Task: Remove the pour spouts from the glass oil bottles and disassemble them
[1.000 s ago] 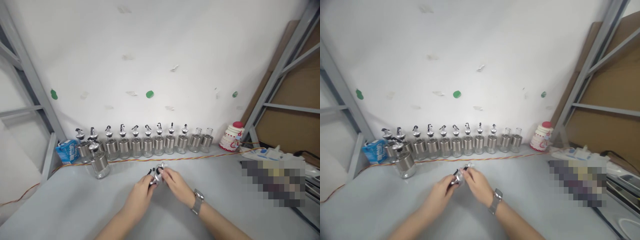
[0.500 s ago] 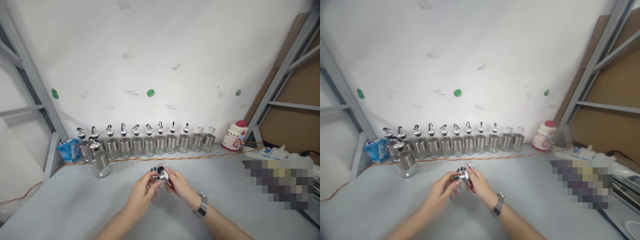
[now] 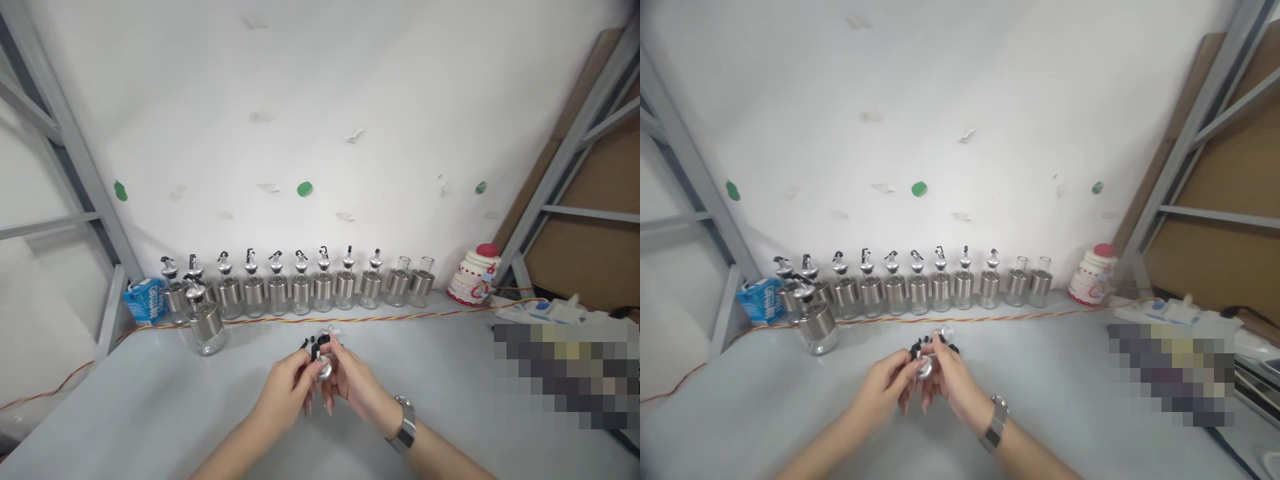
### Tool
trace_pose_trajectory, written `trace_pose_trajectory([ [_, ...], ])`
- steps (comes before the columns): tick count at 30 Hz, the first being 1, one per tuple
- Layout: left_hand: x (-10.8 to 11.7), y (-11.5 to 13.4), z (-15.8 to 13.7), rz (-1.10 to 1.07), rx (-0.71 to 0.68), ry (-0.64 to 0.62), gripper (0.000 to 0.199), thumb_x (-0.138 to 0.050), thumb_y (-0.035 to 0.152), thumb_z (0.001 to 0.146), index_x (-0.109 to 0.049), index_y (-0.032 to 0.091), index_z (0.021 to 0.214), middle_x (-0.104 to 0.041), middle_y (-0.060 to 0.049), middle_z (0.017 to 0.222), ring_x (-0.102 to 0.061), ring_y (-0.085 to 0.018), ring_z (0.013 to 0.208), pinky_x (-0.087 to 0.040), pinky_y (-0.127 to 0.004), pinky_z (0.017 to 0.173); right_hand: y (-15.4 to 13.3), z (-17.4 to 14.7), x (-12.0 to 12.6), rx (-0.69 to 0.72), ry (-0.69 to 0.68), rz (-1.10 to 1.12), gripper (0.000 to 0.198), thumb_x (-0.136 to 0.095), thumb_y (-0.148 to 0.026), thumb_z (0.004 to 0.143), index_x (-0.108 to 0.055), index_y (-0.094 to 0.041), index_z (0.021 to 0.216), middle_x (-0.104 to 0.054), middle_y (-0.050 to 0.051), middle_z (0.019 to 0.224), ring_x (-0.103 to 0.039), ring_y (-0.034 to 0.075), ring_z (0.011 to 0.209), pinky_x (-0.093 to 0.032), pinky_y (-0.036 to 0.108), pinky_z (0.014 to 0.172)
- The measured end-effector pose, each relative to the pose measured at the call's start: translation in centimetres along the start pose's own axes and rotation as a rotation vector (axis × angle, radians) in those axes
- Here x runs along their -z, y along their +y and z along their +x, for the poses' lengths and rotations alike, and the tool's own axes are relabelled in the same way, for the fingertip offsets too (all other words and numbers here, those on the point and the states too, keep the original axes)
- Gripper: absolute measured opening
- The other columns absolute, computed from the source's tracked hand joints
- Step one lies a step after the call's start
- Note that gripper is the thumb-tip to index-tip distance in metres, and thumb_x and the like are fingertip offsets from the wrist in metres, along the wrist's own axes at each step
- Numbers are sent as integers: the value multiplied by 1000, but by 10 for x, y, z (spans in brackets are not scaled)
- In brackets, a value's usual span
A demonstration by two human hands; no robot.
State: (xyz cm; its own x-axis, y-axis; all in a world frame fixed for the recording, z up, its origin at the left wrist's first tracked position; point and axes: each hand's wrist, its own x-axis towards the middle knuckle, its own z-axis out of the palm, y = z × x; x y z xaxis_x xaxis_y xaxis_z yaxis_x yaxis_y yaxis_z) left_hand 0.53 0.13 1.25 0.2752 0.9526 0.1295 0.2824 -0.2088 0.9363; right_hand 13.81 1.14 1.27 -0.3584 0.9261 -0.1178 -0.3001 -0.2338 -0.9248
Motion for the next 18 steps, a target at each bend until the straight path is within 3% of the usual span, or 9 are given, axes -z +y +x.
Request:
trace_pose_trajectory([
  [5, -8, 1, -3, -72, 42, -36, 32, -42, 44, 79, -40, 19, 60, -45, 6, 41, -43, -8, 33, -34, -17, 34, 11, 0, -4, 35, 153, 22, 39, -52, -56, 69, -44, -18, 68, -41, -9, 46, -37, 5, 33, -27, 16, 30],
  [8, -16, -2, -4, -198, 85, -62, 31, -45, 44, 78, -39, 19, 60, -45, 6, 41, -42, -7, 32, -34, -16, 32, 14, 0, -3, 4, 175, -8, 37, -53, -53, 69, -41, -18, 63, -35, -9, 43, -31, 4, 32, -21, 16, 31],
  [18, -31, 6, -7, -717, 160, -77, 29, -54, 42, 74, -44, 16, 65, -49, 5, 51, -48, -6, 40, -39, -17, 36, 4, -4, -4, 142, 245, -73, 36, -51, -52, 71, -41, -19, 60, -36, -8, 46, -35, 6, 37, -29, 20, 38],
])
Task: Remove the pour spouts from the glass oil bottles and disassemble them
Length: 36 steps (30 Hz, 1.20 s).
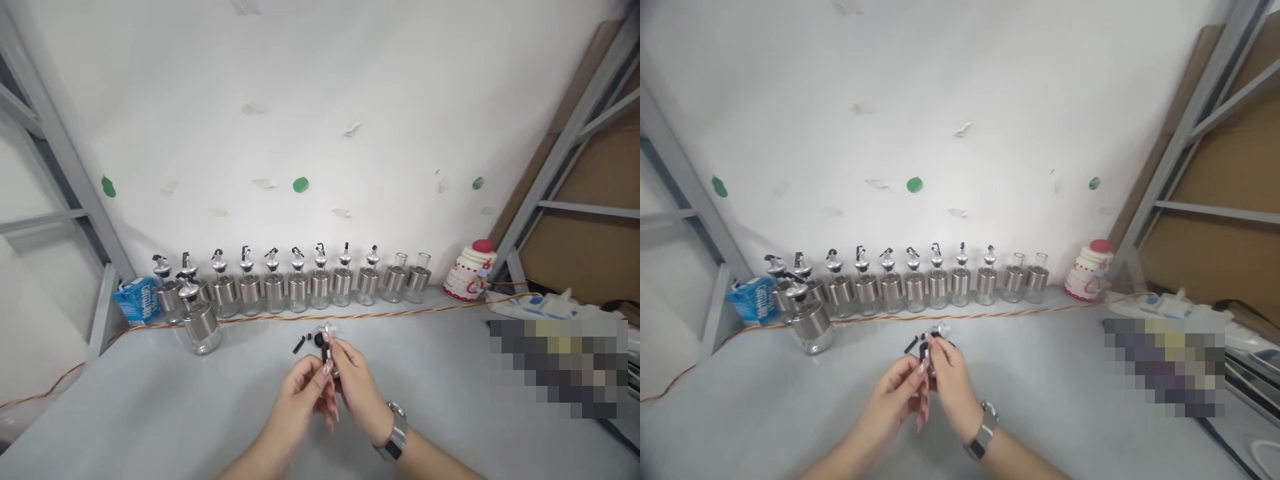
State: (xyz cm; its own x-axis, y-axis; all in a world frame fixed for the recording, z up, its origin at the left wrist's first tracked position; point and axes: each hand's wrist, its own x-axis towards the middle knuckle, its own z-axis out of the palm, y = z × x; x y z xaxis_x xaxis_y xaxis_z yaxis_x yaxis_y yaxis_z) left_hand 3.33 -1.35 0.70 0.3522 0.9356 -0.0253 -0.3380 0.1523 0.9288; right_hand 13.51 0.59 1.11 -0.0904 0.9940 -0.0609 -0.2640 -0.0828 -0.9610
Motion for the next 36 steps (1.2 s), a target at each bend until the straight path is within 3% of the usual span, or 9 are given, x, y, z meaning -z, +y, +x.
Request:
trace_pose_trajectory([
  [13, 2, 4, 2, -36, 4, -33, 26, -58, 38, 73, -48, 15, 67, -53, 3, 56, -51, -7, 43, -40, -16, 37, -6, 0, 2, -36, -37, 5, 35, -49, -53, 72, -41, -20, 66, -40, -8, 45, -39, 7, 35, -33, 20, 37],
  [18, 5, 4, 4, -36, 23, -17, 27, -60, 37, 70, -46, 15, 64, -55, 3, 52, -51, -7, 38, -39, -17, 35, -1, -2, 0, -19, 29, 27, 33, -49, -52, 73, -40, -23, 84, -42, -10, 47, -40, 8, 33, -34, 20, 36],
  [31, 2, 4, 1, -58, 16, 52, 26, -59, 36, 71, -47, 15, 62, -53, 3, 47, -47, -6, 34, -36, -16, 32, 4, -6, -2, 76, 72, -69, 30, -44, -51, 77, -37, -23, 85, -43, -8, 53, -40, 7, 36, -34, 19, 36],
  [36, 2, 9, 4, -40, 38, -2, 28, -62, 37, 69, -46, 15, 62, -52, 4, 48, -47, -6, 35, -40, -17, 35, 3, -5, -1, 79, 107, -71, 32, -45, -51, 76, -37, -23, 88, -43, -8, 52, -42, 9, 39, -35, 20, 38],
])
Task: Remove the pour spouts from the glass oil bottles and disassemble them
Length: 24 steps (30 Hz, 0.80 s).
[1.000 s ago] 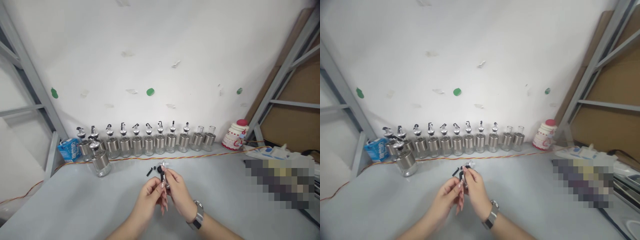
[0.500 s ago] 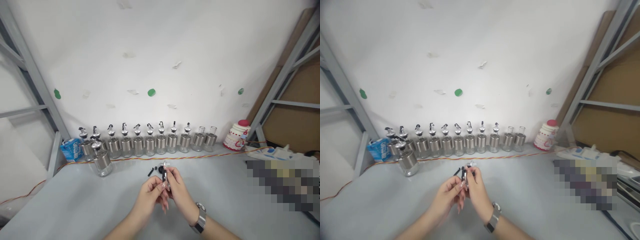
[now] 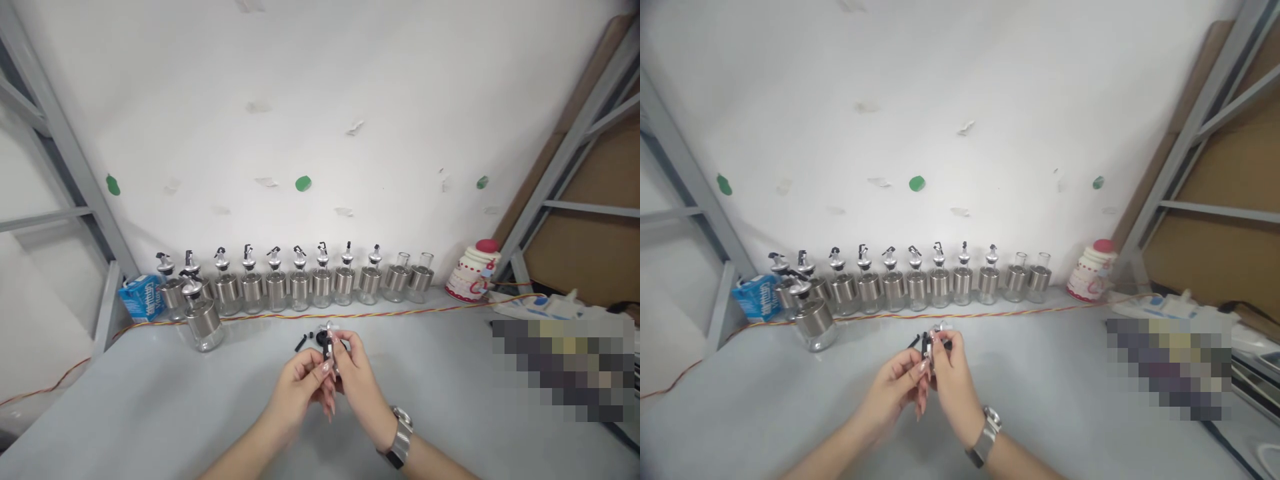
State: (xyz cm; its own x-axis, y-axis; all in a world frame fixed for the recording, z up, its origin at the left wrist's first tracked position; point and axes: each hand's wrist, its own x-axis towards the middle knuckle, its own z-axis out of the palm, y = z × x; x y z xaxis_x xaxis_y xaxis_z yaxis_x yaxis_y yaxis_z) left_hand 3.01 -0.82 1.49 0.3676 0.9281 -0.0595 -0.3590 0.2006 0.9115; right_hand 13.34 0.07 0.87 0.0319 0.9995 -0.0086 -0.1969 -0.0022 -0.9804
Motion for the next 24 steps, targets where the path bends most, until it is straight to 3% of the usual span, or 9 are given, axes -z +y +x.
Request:
trace_pose_trajectory([
  [10, 1, -1, -2, -6, -13, -23, 24, -61, 33, 71, -46, 15, 64, -54, 4, 51, -49, -6, 36, -38, -15, 34, -20, -6, 5, 197, -14, -123, 34, -46, -41, 80, -36, -24, 108, -50, -6, 58, -42, 8, 46, -35, 19, 44],
  [24, 0, -7, -2, -2, -39, 53, 22, -57, 28, 73, -45, 15, 61, -53, 4, 47, -47, -6, 35, -38, -16, 32, -9, -7, 2, 124, -23, -98, 39, -42, -43, 81, -33, -23, 114, -45, -7, 53, -42, 8, 41, -36, 19, 40],
])
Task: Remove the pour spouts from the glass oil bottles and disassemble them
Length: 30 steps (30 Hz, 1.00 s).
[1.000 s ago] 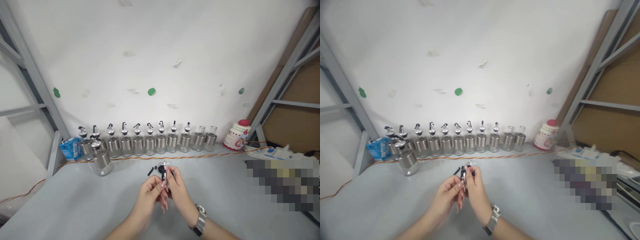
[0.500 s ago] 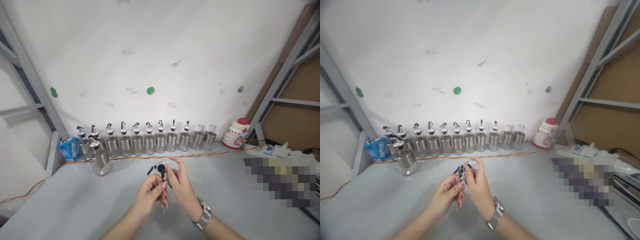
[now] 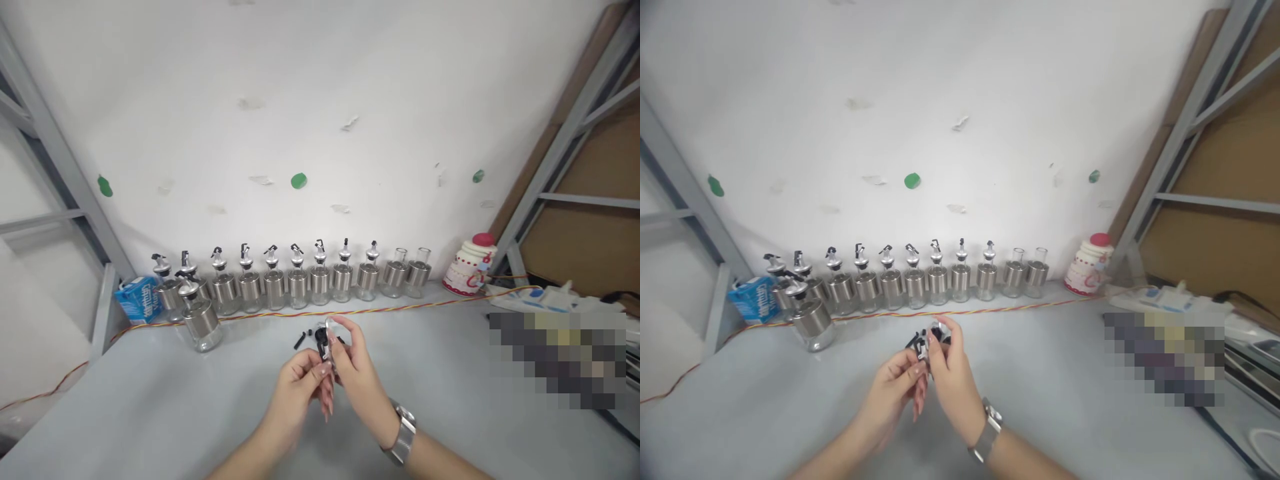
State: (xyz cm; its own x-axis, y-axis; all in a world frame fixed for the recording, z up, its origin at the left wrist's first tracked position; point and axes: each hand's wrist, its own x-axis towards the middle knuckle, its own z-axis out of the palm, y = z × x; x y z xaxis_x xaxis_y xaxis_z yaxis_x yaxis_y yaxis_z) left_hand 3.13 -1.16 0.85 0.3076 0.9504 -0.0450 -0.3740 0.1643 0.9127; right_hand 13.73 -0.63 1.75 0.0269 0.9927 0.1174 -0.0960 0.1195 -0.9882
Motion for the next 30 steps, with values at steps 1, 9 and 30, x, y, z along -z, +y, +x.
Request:
trace_pose_trajectory([
  [1, 0, 0, 0, -4, 1, 3, 22, -57, 28, 73, -45, 15, 60, -52, 4, 47, -47, -6, 35, -38, -16, 32, 0, 0, 0, 2, 4, 0, 39, -43, -43, 81, -33, -23, 114, -45, -7, 53, -42, 8, 41, -36, 19, 40],
  [9, 0, 2, 2, 27, -10, 13, 23, -58, 30, 71, -46, 15, 59, -52, 4, 48, -47, -7, 35, -38, -17, 33, 4, 0, -1, -8, -7, 22, 37, -41, -42, 82, -32, -24, 114, -44, -7, 54, -44, 9, 41, -38, 21, 41],
  [30, -2, 10, 3, 82, -9, -125, 28, -58, 39, 72, -45, 14, 67, -52, 4, 54, -50, -7, 38, -45, -20, 37, 10, 2, 2, 53, -1, -80, 27, -34, -44, 84, -45, -20, 84, -41, -6, 52, -38, 8, 39, -33, 19, 38],
])
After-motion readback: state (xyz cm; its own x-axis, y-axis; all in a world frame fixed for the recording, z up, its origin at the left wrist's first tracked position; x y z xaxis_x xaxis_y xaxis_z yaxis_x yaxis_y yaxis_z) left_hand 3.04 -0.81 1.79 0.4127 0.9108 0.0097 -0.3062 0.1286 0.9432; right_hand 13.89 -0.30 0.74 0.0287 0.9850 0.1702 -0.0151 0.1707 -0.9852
